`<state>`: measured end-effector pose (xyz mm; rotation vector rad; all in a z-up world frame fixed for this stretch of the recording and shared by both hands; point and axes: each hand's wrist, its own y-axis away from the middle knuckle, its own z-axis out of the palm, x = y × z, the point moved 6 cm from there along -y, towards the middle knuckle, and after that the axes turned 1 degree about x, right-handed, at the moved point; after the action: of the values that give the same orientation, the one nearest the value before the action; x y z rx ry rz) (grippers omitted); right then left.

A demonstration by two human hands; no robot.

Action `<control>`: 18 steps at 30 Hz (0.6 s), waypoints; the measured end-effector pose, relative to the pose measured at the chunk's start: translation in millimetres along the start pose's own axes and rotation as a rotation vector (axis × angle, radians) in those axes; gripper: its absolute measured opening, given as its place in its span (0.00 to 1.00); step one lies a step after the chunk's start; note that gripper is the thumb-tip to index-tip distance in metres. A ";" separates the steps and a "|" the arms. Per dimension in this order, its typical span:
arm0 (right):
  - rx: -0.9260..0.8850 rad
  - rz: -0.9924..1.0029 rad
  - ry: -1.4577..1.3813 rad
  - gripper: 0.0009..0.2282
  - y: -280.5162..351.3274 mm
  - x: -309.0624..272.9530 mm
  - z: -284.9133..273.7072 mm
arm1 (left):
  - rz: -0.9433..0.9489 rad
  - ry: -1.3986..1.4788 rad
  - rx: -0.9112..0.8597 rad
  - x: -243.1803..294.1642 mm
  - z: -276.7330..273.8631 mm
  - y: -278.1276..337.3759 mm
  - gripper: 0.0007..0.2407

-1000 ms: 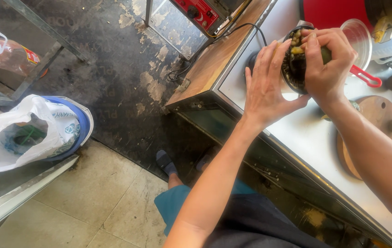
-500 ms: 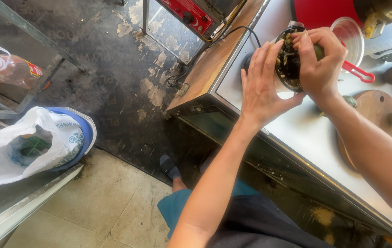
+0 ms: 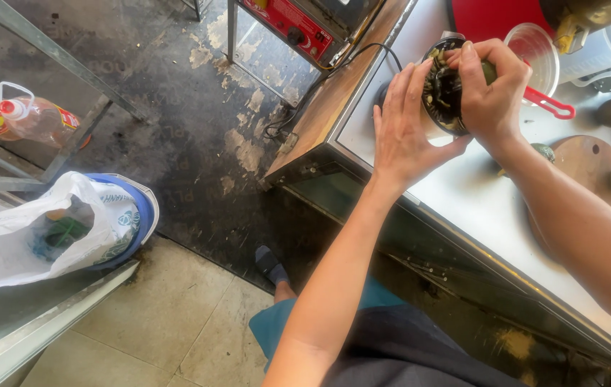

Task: Juicing oranges using a manual press juicer on a kitchen counter.

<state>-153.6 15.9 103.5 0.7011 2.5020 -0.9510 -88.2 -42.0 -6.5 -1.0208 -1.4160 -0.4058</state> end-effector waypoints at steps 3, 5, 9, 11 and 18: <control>0.026 -0.032 0.031 0.07 -0.8 -7.2 -1.3 | -0.011 0.012 -0.011 0.7 -1.5 0.2 0.53; 0.044 -0.072 0.055 0.07 0.7 -1.1 -1.8 | 0.007 -0.006 -0.008 -3.6 3.5 1.1 0.54; 0.065 -0.113 0.087 0.06 0.6 -5.0 -6.9 | 0.035 -0.013 -0.025 -0.1 3.0 -1.7 0.54; 0.098 -0.122 0.095 0.06 1.1 -10.4 -10.4 | 0.062 -0.023 -0.030 7.2 -3.5 -2.2 0.53; 0.099 0.145 -0.212 0.11 -5.6 -8.1 -31.3 | 0.043 0.016 -0.071 23.5 -12.0 -0.4 0.51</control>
<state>-155.3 31.4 132.3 0.7582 2.2027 -1.0431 -77.1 -43.8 17.4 -1.1016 -1.3717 -0.4346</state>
